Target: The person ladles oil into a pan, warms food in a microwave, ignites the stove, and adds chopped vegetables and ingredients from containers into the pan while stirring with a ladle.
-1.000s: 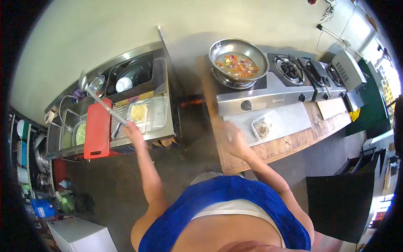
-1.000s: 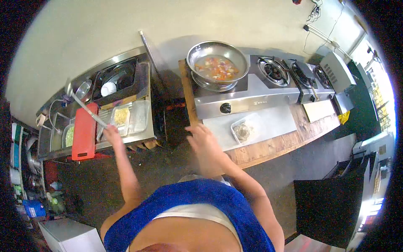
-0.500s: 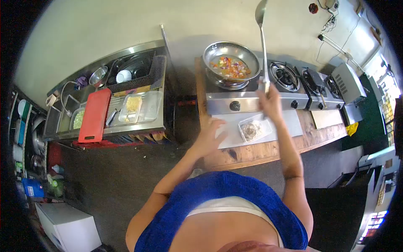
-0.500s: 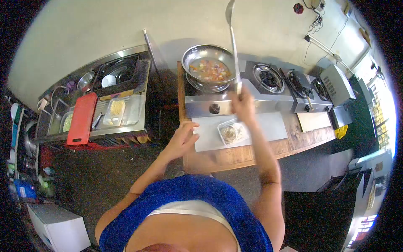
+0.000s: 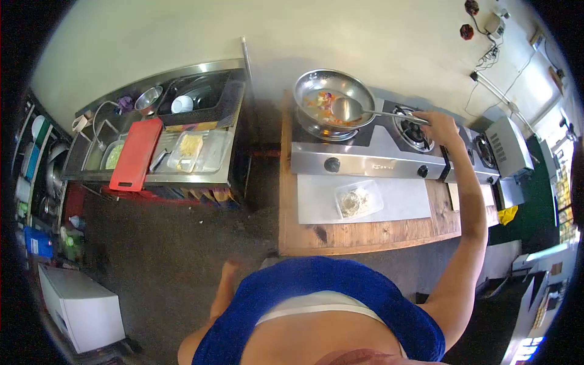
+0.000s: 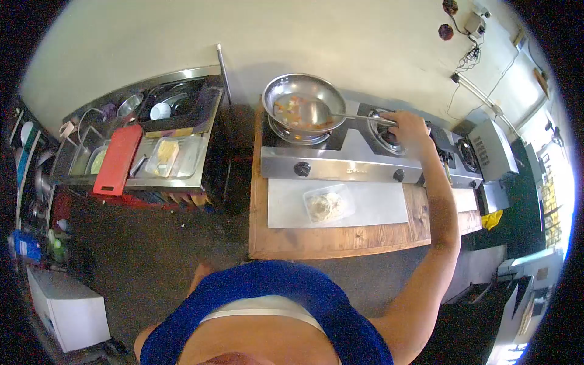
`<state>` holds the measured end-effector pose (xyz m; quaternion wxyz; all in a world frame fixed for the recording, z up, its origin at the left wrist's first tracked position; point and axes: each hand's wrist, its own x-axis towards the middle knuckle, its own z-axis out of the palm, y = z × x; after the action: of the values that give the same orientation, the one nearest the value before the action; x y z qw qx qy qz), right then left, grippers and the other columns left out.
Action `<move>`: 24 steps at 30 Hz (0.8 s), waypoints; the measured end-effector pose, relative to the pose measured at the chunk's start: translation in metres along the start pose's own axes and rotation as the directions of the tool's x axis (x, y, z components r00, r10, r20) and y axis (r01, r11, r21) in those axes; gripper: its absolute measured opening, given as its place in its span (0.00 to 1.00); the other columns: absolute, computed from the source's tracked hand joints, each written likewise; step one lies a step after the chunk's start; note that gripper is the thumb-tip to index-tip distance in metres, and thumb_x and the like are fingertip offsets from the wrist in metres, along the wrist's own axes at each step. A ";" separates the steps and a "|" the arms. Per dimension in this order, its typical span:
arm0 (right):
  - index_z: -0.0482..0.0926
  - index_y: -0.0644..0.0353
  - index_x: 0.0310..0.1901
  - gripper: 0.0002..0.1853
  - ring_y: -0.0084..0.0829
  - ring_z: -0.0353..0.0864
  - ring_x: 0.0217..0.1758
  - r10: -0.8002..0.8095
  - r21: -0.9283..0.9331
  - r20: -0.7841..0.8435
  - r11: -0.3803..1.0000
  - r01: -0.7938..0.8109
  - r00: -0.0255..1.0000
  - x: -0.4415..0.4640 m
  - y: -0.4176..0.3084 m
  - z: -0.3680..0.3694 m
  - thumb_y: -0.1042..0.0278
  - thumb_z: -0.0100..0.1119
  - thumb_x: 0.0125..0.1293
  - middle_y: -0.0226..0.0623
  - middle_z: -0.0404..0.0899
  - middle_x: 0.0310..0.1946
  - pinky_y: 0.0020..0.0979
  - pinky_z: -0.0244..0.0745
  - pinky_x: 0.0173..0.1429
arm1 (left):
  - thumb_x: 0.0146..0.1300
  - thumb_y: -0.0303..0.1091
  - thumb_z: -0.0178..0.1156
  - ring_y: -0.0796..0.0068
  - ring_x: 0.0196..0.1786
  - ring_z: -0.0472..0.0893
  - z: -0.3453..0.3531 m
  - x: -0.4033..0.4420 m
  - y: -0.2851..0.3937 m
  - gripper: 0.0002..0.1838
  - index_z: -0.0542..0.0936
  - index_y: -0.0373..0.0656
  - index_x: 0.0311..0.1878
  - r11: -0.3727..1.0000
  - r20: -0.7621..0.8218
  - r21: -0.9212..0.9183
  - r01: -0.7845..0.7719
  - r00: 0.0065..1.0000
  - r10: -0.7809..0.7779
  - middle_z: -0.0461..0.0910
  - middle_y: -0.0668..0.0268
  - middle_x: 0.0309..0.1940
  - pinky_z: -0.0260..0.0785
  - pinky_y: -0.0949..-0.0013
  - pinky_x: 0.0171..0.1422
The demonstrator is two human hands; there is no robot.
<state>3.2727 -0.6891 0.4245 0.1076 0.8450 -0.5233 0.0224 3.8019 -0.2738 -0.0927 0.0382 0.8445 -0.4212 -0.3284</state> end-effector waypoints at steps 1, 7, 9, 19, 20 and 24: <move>0.77 0.43 0.57 0.27 0.46 0.79 0.46 -0.040 0.008 -0.007 0.999 0.040 0.999 0.008 0.008 0.007 0.70 0.64 0.51 0.42 0.81 0.43 0.43 0.73 0.51 | 0.58 0.41 0.55 0.53 0.40 0.83 0.021 -0.012 -0.022 0.16 0.80 0.38 0.41 0.999 0.029 0.035 0.019 0.999 -0.020 0.82 0.48 0.38 0.75 0.57 0.44; 0.79 0.44 0.53 0.22 0.43 0.80 0.44 -0.116 -0.114 -0.063 0.988 0.108 0.991 0.047 0.028 0.042 0.70 0.61 0.54 0.41 0.80 0.39 0.42 0.74 0.51 | 0.57 0.40 0.55 0.54 0.38 0.82 0.083 -0.100 -0.096 0.15 0.80 0.38 0.40 0.987 0.182 0.115 0.115 0.974 -0.134 0.82 0.50 0.36 0.75 0.57 0.42; 0.78 0.43 0.54 0.22 0.42 0.80 0.44 -0.078 -0.189 -0.070 0.980 0.064 0.994 0.066 0.031 0.067 0.71 0.59 0.56 0.41 0.80 0.39 0.42 0.75 0.49 | 0.57 0.40 0.55 0.54 0.37 0.82 0.085 -0.110 -0.097 0.15 0.80 0.38 0.40 0.987 0.191 0.102 0.123 0.971 -0.141 0.82 0.51 0.36 0.74 0.57 0.42; 0.72 0.53 0.57 0.19 0.42 0.82 0.44 0.166 -0.410 -0.204 0.881 -0.238 0.965 0.067 -0.025 0.105 0.71 0.50 0.63 0.41 0.79 0.40 0.37 0.82 0.39 | 0.57 0.39 0.56 0.57 0.34 0.81 0.071 -0.037 -0.065 0.14 0.80 0.37 0.39 0.926 -0.018 -0.370 0.071 0.996 -0.083 0.81 0.54 0.33 0.74 0.57 0.39; 0.73 0.55 0.55 0.18 0.42 0.82 0.45 0.214 -0.396 -0.154 0.881 -0.259 0.965 0.067 -0.032 0.106 0.71 0.51 0.63 0.41 0.79 0.40 0.37 0.82 0.39 | 0.57 0.39 0.56 0.57 0.34 0.81 0.070 -0.032 -0.061 0.14 0.80 0.37 0.38 0.904 -0.025 -0.423 0.064 0.996 -0.082 0.81 0.54 0.33 0.74 0.57 0.38; 0.73 0.55 0.54 0.17 0.44 0.81 0.45 0.124 -0.234 -0.088 0.962 -0.141 0.988 0.051 -0.035 0.116 0.71 0.51 0.62 0.41 0.79 0.38 0.41 0.80 0.44 | 0.57 0.38 0.56 0.58 0.33 0.80 0.069 -0.022 -0.057 0.14 0.80 0.36 0.38 0.883 -0.031 -0.466 0.045 0.997 -0.067 0.81 0.55 0.32 0.74 0.57 0.37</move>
<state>3.3184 -0.7423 0.3129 0.2261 0.7875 -0.5733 -0.0033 3.7912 -0.2063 -0.1539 0.2398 0.8299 -0.3046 -0.4012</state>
